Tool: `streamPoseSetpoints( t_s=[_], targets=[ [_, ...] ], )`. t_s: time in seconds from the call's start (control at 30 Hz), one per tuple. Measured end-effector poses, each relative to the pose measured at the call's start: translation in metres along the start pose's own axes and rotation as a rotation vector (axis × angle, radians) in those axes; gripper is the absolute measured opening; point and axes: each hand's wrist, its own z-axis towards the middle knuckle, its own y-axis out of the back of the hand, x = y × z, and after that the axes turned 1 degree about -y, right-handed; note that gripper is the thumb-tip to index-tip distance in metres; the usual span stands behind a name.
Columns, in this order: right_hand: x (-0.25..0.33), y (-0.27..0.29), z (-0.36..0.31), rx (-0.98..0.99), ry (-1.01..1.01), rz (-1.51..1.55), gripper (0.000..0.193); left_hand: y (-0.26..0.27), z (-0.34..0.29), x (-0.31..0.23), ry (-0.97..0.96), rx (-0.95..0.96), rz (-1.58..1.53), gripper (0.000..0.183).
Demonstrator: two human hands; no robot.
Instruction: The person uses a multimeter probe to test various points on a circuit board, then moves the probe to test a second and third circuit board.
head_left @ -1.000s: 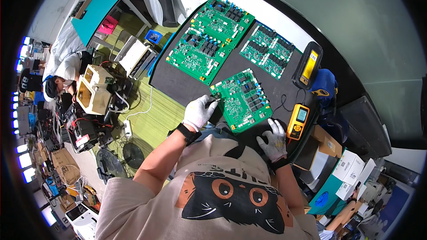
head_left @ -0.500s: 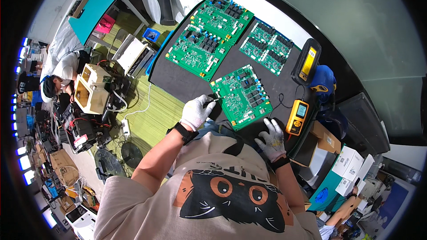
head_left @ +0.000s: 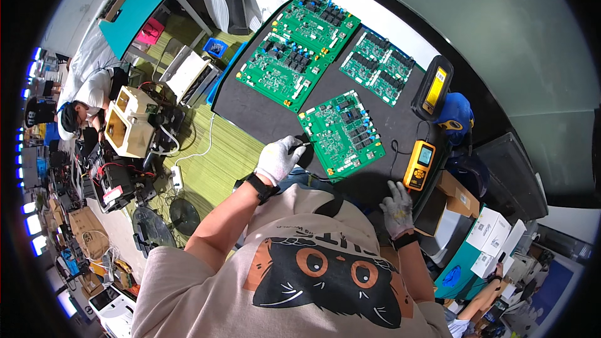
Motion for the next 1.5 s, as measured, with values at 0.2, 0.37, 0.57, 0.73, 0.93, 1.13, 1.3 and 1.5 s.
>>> streamPoseSetpoints(
  t_s=[0.2,0.37,0.57,0.73,0.93,1.13,1.3,1.5],
  targets=[
    [-0.016,0.001,-0.009,-0.048,-0.155,-0.080,0.016,0.002,0.000,-0.007,0.029,0.037,-0.011,0.024],
    [-0.008,0.008,-0.008,-0.060,-0.192,-0.066,0.013,0.001,0.002,-0.010,-0.008,0.031,0.010,0.023],
    [0.014,0.021,0.003,-0.243,-0.077,0.029,0.030,-0.005,0.002,-0.010,-0.064,-0.001,-0.104,0.022],
    [0.030,0.018,0.029,-0.149,0.107,0.115,0.048,-0.005,0.002,-0.014,-0.039,0.001,-0.110,0.021],
    [0.038,0.011,0.056,-0.027,0.192,0.159,0.040,-0.001,-0.002,-0.016,0.022,0.026,-0.145,0.022],
    [0.034,-0.003,0.063,-0.077,0.240,0.157,0.022,0.001,-0.005,-0.011,0.037,0.001,-0.137,0.021],
    [0.011,-0.005,0.048,-0.142,0.217,0.147,0.016,0.001,-0.006,-0.006,0.040,-0.032,-0.131,0.020],
    [-0.003,-0.006,0.038,-0.158,0.136,0.114,0.016,-0.004,-0.004,-0.006,0.036,-0.024,-0.151,0.020]
  ],
)
